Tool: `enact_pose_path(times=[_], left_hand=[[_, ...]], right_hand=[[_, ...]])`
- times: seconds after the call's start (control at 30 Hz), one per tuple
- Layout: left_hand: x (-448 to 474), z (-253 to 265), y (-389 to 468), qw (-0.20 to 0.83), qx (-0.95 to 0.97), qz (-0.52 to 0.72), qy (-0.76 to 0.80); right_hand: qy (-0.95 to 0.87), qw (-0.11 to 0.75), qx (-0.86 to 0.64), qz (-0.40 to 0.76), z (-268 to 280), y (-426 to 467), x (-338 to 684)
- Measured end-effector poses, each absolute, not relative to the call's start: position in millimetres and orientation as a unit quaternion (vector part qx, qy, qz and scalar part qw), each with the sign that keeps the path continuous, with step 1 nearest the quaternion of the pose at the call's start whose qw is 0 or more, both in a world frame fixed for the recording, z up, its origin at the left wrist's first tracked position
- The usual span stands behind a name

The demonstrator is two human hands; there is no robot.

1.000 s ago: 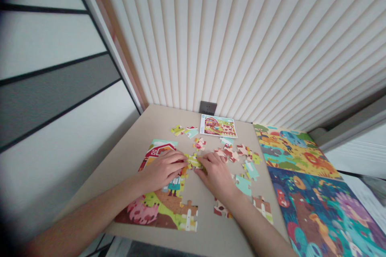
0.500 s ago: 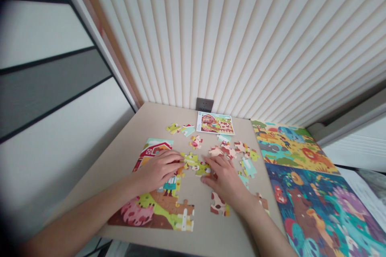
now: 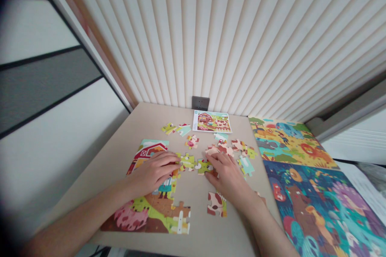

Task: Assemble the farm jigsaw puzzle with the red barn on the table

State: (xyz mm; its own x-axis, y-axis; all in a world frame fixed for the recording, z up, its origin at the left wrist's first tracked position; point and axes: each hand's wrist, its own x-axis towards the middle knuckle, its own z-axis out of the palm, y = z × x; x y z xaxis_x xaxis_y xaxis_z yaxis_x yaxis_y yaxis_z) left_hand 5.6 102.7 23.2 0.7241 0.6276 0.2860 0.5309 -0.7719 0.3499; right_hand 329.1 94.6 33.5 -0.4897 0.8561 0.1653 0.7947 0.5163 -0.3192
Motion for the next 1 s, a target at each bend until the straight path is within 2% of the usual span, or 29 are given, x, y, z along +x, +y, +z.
enact_pose_path(times=[0.6, 0.8, 1.0], left_hand=[[8, 24, 100, 0.104, 0.926, 0.18, 0.315], [9, 23, 101, 0.111, 0.928, 0.18, 0.306], [9, 23, 101, 0.104, 0.933, 0.177, 0.297]], right_hand=[[-0.849, 0.169, -0.481, 0.14, 42, 93, 324], [-0.844, 0.189, -0.492, 0.103, 34, 95, 330], [-0.843, 0.173, -0.502, 0.086, 38, 96, 330]])
